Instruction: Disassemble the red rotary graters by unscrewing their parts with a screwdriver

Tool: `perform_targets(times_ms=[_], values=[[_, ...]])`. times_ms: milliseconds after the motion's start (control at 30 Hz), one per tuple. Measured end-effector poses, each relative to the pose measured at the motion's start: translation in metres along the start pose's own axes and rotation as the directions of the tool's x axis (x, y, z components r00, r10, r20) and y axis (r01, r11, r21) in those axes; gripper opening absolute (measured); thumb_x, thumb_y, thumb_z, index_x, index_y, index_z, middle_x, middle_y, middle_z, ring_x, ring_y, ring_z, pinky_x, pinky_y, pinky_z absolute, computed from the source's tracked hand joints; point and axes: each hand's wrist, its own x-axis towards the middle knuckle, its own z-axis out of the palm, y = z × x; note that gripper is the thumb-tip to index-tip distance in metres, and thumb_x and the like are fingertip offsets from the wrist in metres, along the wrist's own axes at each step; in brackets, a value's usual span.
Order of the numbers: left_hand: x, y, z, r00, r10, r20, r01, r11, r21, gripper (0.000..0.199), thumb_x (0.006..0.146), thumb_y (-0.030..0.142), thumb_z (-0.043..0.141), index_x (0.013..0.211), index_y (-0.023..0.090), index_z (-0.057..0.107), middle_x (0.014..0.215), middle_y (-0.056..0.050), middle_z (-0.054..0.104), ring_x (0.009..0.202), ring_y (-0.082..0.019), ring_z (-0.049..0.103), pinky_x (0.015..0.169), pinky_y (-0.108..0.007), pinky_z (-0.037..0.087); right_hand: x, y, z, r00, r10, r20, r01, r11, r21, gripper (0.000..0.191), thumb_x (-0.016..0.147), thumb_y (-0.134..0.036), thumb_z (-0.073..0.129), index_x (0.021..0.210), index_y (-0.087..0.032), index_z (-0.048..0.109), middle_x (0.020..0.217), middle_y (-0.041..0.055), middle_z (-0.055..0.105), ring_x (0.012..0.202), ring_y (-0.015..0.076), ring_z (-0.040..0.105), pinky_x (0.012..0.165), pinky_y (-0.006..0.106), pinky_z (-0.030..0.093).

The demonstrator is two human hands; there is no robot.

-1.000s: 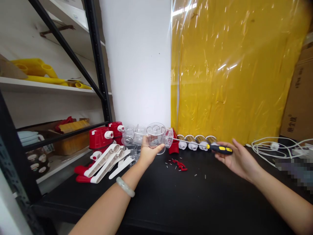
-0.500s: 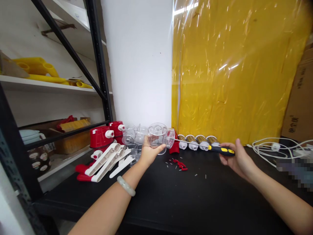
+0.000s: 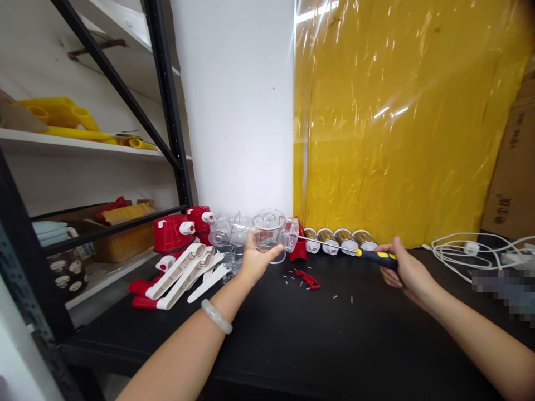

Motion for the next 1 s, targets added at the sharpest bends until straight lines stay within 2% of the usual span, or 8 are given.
perform_targets(times_ms=[267,367,500,633,733,867,933,1000], values=[[0.001,0.002,0.001,1.0,0.025,-0.005,-0.025,1.0,0.005,0.057,0.052,0.031,0.083,0.097,0.02,0.049,0.099,-0.004,0.062,0.099,-0.018,0.06,0.087,-0.032,0.048,-0.002,-0.01,-0.005,0.997,-0.04,0.06,0.019,0.946,0.325,0.03,0.06,-0.025,0.073,0.087,-0.027,0.061,0.09,0.0014,0.065,0.083,0.0195,0.062,0.068,0.032,0.054],[-0.001,0.002,0.002,1.0,0.02,0.013,-0.02,1.0,0.001,0.056,0.053,0.029,0.083,0.097,0.02,0.049,0.1,-0.004,0.062,0.099,-0.018,0.06,0.09,-0.033,0.046,-0.001,-0.005,-0.002,1.0,-0.004,0.003,0.004,0.978,0.209,0.025,0.076,-0.048,0.063,0.08,-0.024,0.06,0.069,0.0029,0.063,0.059,0.0174,0.059,0.046,0.028,0.047],[0.0,0.003,0.001,0.999,0.034,-0.006,-0.034,0.999,-0.007,0.055,0.053,0.027,0.082,0.097,0.02,0.05,0.099,-0.005,0.063,0.099,-0.018,0.06,0.091,-0.033,0.046,0.0,0.004,0.003,0.999,-0.027,0.025,0.027,1.0,-0.007,0.03,0.078,-0.051,0.065,0.075,-0.022,0.058,0.039,-0.0072,0.037,0.031,0.0058,0.024,0.032,0.019,0.021],[0.0,0.004,0.002,1.0,0.023,-0.013,-0.023,1.0,-0.005,0.056,0.053,0.027,0.083,0.097,0.02,0.05,0.1,-0.005,0.062,0.101,-0.019,0.06,0.086,-0.032,0.049,-0.002,-0.004,-0.002,0.995,-0.075,0.061,0.057,0.966,0.254,0.03,0.061,-0.021,0.077,0.085,-0.026,0.06,0.075,-0.0015,0.063,0.063,0.0134,0.057,0.052,0.024,0.048],[-0.001,0.004,0.002,1.0,-0.009,-0.006,0.009,1.0,0.0,0.057,0.051,0.027,0.083,0.097,0.02,0.049,0.101,-0.006,0.062,0.102,-0.021,0.06,0.079,-0.031,0.052,-0.001,-0.01,-0.006,0.997,-0.039,0.067,0.015,0.945,0.328,0.029,0.063,-0.026,0.072,0.089,-0.028,0.06,0.09,0.0033,0.066,0.085,0.0217,0.063,0.064,0.033,0.054],[-0.001,0.002,0.002,1.0,-0.004,0.006,0.004,1.0,0.0,0.057,0.052,0.027,0.083,0.098,0.02,0.049,0.101,-0.005,0.063,0.101,-0.02,0.061,0.081,-0.031,0.052,0.003,0.002,-0.004,1.0,0.031,0.002,-0.031,0.995,0.093,0.033,0.082,-0.057,0.054,0.082,-0.024,0.058,0.055,0.0011,0.056,0.045,0.0155,0.051,0.037,0.026,0.038],[0.0,0.001,0.001,1.0,0.018,0.005,-0.018,1.0,-0.006,0.055,0.054,0.027,0.082,0.098,0.02,0.05,0.101,-0.005,0.063,0.101,-0.019,0.061,0.084,-0.031,0.051,0.005,0.008,-0.003,1.0,0.028,0.015,-0.027,0.999,-0.032,0.033,0.082,-0.056,0.057,0.079,-0.023,0.058,0.04,-0.0058,0.038,0.032,0.0082,0.029,0.032,0.021,0.023],[0.001,0.0,0.0,0.999,0.037,0.002,-0.037,0.999,-0.006,0.054,0.055,0.027,0.082,0.098,0.021,0.05,0.1,-0.004,0.063,0.099,-0.018,0.061,0.086,-0.031,0.049,0.004,0.008,-0.002,0.999,-0.013,0.045,0.013,1.0,0.01,0.021,0.077,-0.042,0.069,0.079,-0.023,0.058,0.045,-0.0063,0.043,0.035,0.0065,0.031,0.035,0.02,0.027]])
